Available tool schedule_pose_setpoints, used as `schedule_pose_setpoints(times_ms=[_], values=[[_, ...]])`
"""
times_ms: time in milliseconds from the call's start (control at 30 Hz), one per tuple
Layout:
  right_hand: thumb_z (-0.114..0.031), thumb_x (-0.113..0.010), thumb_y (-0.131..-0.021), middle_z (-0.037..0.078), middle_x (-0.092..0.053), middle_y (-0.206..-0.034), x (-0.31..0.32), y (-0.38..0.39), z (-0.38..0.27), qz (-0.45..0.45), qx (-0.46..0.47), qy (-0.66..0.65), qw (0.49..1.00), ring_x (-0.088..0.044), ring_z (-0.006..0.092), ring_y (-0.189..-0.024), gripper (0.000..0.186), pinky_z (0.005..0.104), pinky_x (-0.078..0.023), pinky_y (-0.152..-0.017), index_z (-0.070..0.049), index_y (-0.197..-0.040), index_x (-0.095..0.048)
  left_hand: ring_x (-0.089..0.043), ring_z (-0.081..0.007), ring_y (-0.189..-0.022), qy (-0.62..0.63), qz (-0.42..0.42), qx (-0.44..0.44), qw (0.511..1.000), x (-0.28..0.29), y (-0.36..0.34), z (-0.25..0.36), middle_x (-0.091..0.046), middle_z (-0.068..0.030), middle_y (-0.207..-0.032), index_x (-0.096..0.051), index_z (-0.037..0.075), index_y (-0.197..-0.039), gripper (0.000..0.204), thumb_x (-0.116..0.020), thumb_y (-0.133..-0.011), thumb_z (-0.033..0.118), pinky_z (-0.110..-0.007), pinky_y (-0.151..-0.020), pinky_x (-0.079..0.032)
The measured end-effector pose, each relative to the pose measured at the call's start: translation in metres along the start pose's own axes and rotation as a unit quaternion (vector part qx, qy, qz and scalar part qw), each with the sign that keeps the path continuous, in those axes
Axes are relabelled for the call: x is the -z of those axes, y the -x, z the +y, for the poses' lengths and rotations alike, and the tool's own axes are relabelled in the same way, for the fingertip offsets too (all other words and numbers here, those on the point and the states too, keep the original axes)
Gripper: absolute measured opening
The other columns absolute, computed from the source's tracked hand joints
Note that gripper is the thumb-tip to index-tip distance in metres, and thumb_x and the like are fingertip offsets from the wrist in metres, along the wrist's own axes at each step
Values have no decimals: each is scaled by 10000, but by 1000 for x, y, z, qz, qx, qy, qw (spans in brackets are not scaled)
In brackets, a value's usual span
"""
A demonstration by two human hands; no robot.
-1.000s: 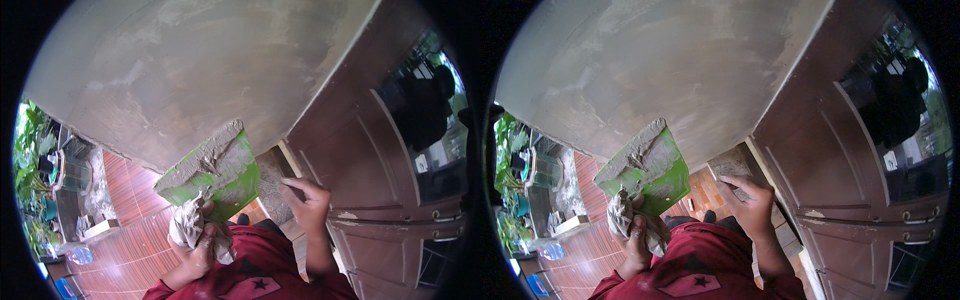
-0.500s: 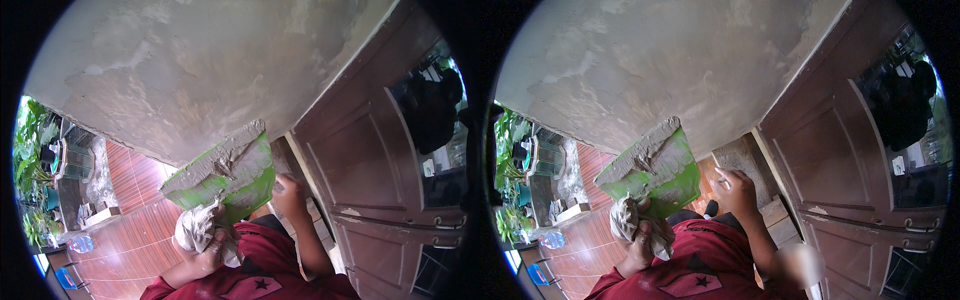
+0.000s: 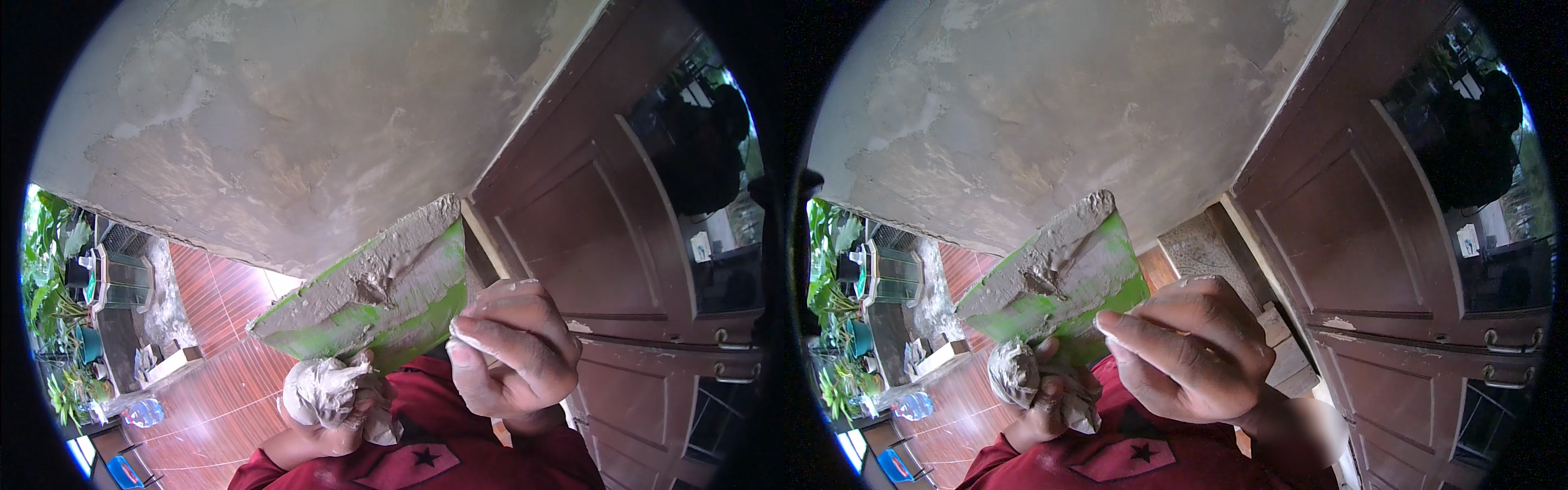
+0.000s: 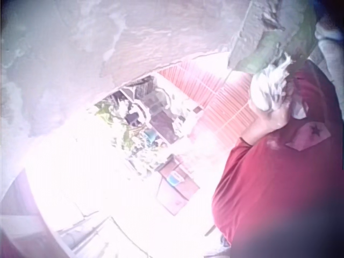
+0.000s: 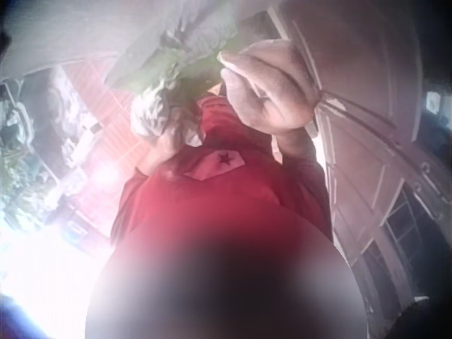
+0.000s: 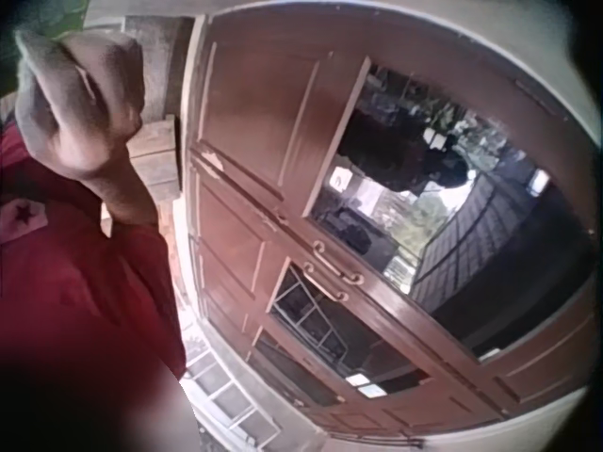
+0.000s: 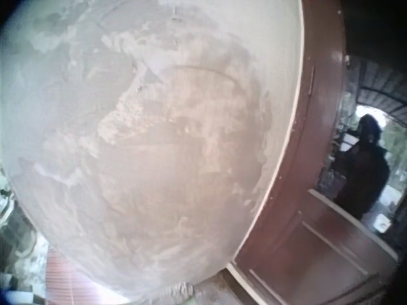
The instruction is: The person applies plaster to a vertical wall using a green plastic trowel, smoothing the surface in repeated strokes. The person periodically adds more plaster to the trowel from a bag held in the other hand.
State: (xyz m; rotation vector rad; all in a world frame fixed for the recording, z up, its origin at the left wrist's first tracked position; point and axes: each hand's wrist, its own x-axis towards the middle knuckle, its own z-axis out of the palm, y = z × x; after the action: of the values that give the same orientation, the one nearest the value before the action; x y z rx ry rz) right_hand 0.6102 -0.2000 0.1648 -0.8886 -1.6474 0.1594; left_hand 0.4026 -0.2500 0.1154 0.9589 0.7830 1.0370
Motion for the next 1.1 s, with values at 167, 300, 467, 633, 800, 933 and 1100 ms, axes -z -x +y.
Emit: schedule_pose_setpoints(times_ms=[167, 300, 467, 633, 800, 933, 1100], values=[[11, -767, -653, 22, -640, -805, -3, 2, 3, -6, 23, 26, 999, -587, 145, -711, 367, 261, -465, -588, -65, -1010, -729, -588, -207, -746, -56, -11, 15, 998, 8, 8, -1, -599, -88, -844, -565, 22, -961, 120, -522, -856, 61, -318, -685, -461], [6, -762, -686, 46, -675, -839, 0, 8, 5, -15, 19, 32, 999, -603, 152, -714, 342, 279, -488, -604, -62, -1019, -717, -591, -204, -775, -82, -90, -69, 990, 13, -1, -5, -599, -85, -880, -544, 0, -1091, 256, -526, -840, 48, -321, -696, -465], [21, -738, -745, 77, -703, -783, 3, 20, 3, 14, -48, 4, 999, -650, 171, -697, 258, 300, -500, -616, -32, -993, -691, -606, -198, -739, -19, 6, -63, 998, -5, 1, 4, -623, -90, -840, -574, 9, -972, 122, -537, -865, 53, -322, -676, -487], [54, -755, -733, 99, -711, -824, -6, 42, 6, 59, -117, 0, 991, -664, 177, -709, 331, 299, -481, -656, -22, -1040, -657, -621, -186, -694, -25, -3, -89, 996, 1, -5, 12, -629, -93, -812, -567, 11, -959, 98, -567, -868, 48, -316, -621, -500], [109, -774, -688, 124, -678, -885, -24, 59, 3, 136, -158, -85, 974, -657, 182, -761, 404, 288, -487, -652, -6, -1049, -635, -633, -184, -711, -35, 42, -143, 988, 15, -4, 17, -638, -107, -821, -566, 0, -965, 154, -597, -814, 1, -302, -648, -513], [-118, -704, -837, 144, -658, -935, -36, 58, -4, 111, -190, -59, 974, -629, 184, -783, 252, 288, -495, -666, 34, -1030, -648, -647, -206, -810, -33, 21, -124, 991, 36, 8, 29, -667, -107, -951, -589, -17, -1110, 304, -642, -818, 47, -319, -749, -516], [-185, -638, -891, 124, -640, -919, -86, 66, -30, 31, -300, -239, 923, -594, 184, -834, 271, 311, -475, -763, 63, -1001, -634, -660, -187, -814, -238, -4, -182, 954, 81, 19, 47, -676, -98, -925, -607, -36, -1098, 319, -691, -798, 33, -291, -736, -518]])
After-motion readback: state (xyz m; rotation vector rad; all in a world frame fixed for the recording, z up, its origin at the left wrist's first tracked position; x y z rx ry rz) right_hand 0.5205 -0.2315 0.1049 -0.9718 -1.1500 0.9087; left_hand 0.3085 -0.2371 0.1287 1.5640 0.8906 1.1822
